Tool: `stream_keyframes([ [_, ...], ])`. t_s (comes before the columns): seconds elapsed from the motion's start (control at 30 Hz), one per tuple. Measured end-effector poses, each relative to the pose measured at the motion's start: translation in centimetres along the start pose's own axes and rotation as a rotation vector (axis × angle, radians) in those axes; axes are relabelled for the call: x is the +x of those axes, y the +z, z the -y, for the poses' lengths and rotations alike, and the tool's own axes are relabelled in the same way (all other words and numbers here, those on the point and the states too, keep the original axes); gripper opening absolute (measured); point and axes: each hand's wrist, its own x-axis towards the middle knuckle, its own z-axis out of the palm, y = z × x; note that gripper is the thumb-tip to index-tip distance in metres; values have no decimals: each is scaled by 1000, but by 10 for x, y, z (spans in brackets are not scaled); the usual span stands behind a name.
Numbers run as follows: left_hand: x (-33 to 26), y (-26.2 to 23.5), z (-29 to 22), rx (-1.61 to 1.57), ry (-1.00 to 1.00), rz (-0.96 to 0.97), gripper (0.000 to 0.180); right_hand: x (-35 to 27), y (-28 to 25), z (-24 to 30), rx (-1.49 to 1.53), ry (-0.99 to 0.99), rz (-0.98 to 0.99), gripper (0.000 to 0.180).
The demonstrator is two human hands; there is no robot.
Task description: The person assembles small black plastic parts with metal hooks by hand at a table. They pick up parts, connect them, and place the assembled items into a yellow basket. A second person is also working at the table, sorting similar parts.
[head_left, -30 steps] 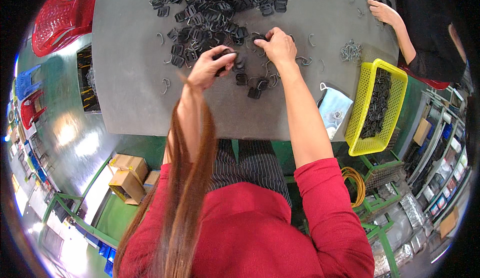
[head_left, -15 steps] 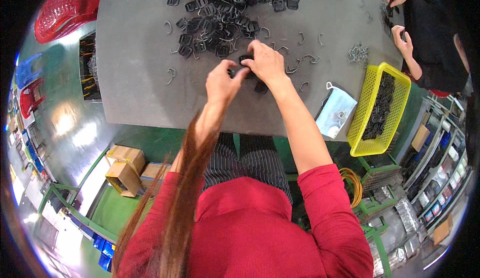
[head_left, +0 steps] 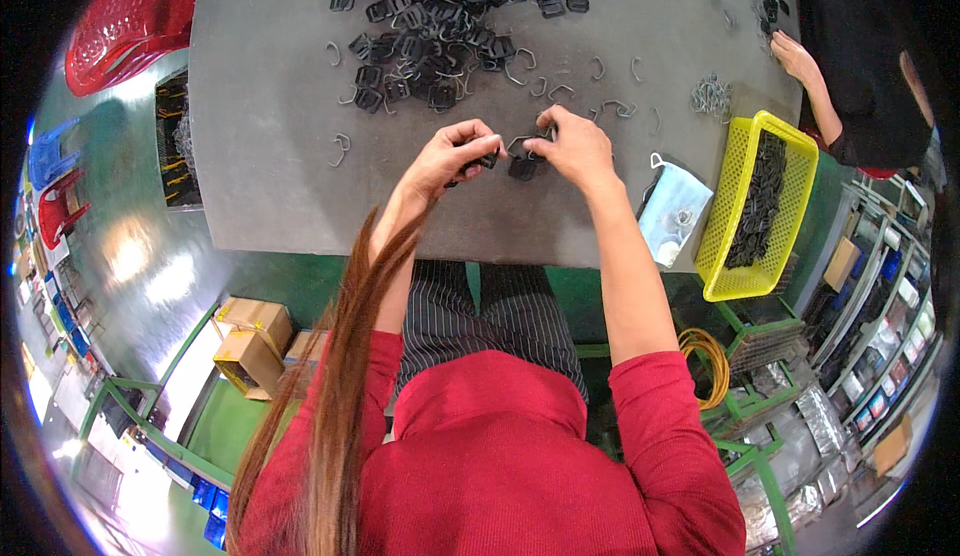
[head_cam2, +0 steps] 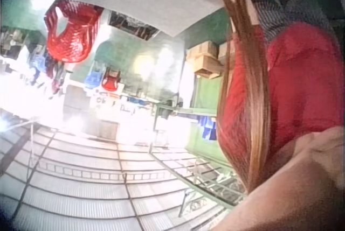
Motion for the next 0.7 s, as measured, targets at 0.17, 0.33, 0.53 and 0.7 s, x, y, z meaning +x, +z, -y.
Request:
stream_keyframes([
  [0.17, -8, 40, 27, 1033, 236, -447, 19, 0, 1, -18, 166, 47, 1, 26],
  [0.33, -3, 59, 49, 1334, 458, -683, 25, -10, -18, -48, 302, 173, -156, 24],
  [0.53, 7, 68, 46, 1387, 218, -523, 27, -28, -26, -79, 1228, 395, -189, 17],
  [0.7, 15, 50, 31, 948, -62, -374, 25, -48, -23, -112, 1368, 503, -312, 18],
])
